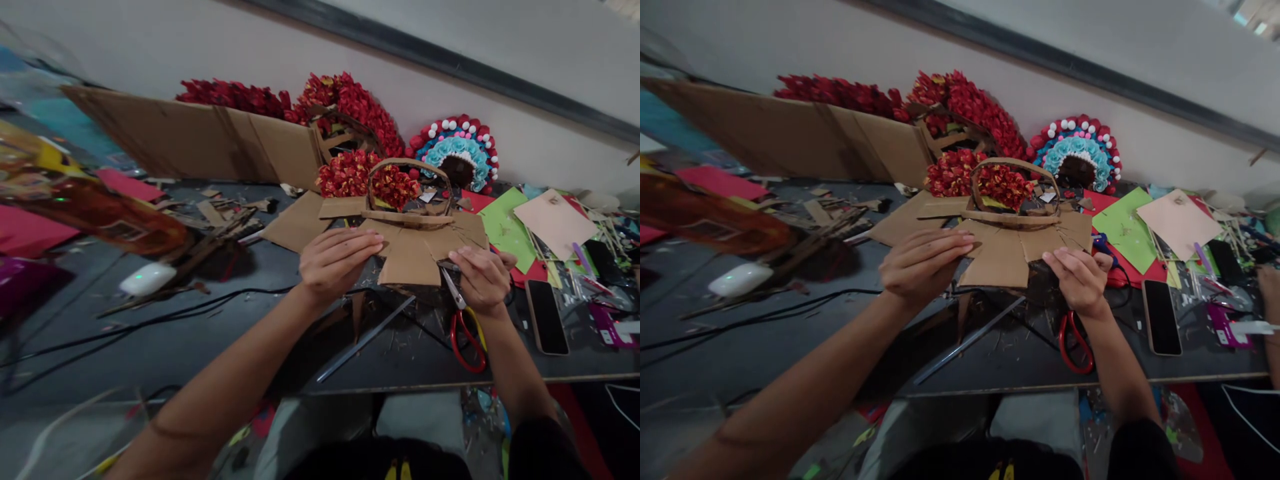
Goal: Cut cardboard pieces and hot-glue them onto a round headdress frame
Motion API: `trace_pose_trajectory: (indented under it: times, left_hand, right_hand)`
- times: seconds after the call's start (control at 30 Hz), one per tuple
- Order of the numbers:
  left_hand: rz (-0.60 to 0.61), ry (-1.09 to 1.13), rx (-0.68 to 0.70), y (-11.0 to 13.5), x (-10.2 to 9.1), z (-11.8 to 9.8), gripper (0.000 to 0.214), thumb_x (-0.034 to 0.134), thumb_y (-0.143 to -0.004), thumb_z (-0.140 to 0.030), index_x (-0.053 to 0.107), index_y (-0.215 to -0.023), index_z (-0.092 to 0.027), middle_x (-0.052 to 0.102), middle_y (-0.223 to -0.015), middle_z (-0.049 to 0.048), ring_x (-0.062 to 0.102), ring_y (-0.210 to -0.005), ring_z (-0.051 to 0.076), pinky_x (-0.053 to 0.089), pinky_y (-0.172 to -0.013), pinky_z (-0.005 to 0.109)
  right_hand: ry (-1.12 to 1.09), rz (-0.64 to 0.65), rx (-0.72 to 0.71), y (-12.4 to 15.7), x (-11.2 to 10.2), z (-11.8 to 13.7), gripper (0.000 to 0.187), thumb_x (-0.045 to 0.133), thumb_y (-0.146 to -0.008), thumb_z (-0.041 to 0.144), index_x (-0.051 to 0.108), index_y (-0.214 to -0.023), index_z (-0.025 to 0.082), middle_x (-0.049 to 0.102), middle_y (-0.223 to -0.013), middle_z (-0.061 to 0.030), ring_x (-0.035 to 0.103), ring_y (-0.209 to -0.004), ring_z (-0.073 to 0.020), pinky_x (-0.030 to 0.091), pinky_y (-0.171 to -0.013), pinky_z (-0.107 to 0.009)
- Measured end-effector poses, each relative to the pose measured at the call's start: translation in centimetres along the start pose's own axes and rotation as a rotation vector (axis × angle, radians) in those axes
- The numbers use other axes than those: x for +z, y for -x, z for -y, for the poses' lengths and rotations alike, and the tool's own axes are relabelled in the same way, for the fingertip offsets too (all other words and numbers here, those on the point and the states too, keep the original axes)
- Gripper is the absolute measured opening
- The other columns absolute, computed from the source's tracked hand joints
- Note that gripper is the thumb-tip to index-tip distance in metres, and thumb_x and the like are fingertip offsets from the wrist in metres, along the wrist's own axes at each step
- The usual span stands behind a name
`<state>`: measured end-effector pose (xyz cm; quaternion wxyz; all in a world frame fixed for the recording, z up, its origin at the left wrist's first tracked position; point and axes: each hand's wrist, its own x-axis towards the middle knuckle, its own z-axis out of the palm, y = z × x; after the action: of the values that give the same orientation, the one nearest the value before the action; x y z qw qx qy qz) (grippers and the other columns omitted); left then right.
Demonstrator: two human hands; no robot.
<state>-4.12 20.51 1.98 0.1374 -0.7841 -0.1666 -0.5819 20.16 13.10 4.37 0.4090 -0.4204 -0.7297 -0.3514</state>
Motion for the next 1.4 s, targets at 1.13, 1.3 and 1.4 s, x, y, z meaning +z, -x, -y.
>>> trace_pose_trajectory:
  times: [1.13, 1.3, 1.4]
  left_hand:
    - [0.000, 0.001, 0.009, -0.2, 0.0, 0.3, 0.024, 0.061, -0.079, -0.006, 0.065, -0.097, -0.021, 0.075, -0.086, 0.0020, 0.071, -0.080, 0.015, 0.060, -0.074, 0.027]
    - [0.011, 0.009, 0.009, -0.1, -0.1, 0.3, 0.026, 0.061, -0.079, -0.007, 0.065, -0.100, -0.021, 0.074, -0.088, 0.0023, 0.071, -0.083, 0.015, 0.059, -0.076, 0.026]
    - [0.021, 0.012, 0.007, -0.1, -0.2, 0.3, 0.027, 0.061, -0.079, -0.006, 0.065, -0.101, -0.022, 0.074, -0.090, 0.0021, 0.071, -0.083, 0.015, 0.059, -0.077, 0.026]
  right_hand:
    - [-0.051, 0.092, 0.061, 1.3, 0.5, -0.3, 0.035, 0.047, -0.090, 0.012, 0.069, -0.106, 0.034, 0.073, -0.085, 0.0044, 0.065, -0.086, -0.0089, 0.037, -0.084, -0.024]
    - [-0.024, 0.090, 0.054, 1.2, 0.5, -0.3, 0.034, 0.043, -0.092, 0.014, 0.073, -0.095, 0.031, 0.073, -0.084, 0.0037, 0.066, -0.085, -0.0083, 0.039, -0.080, -0.025]
    - [-0.042, 0.060, 0.042, 1.0, 0.5, -0.2, 0.033, 0.044, -0.091, 0.013, 0.073, -0.093, 0.029, 0.073, -0.082, 0.0040, 0.065, -0.084, -0.0077, 0.039, -0.079, -0.024]
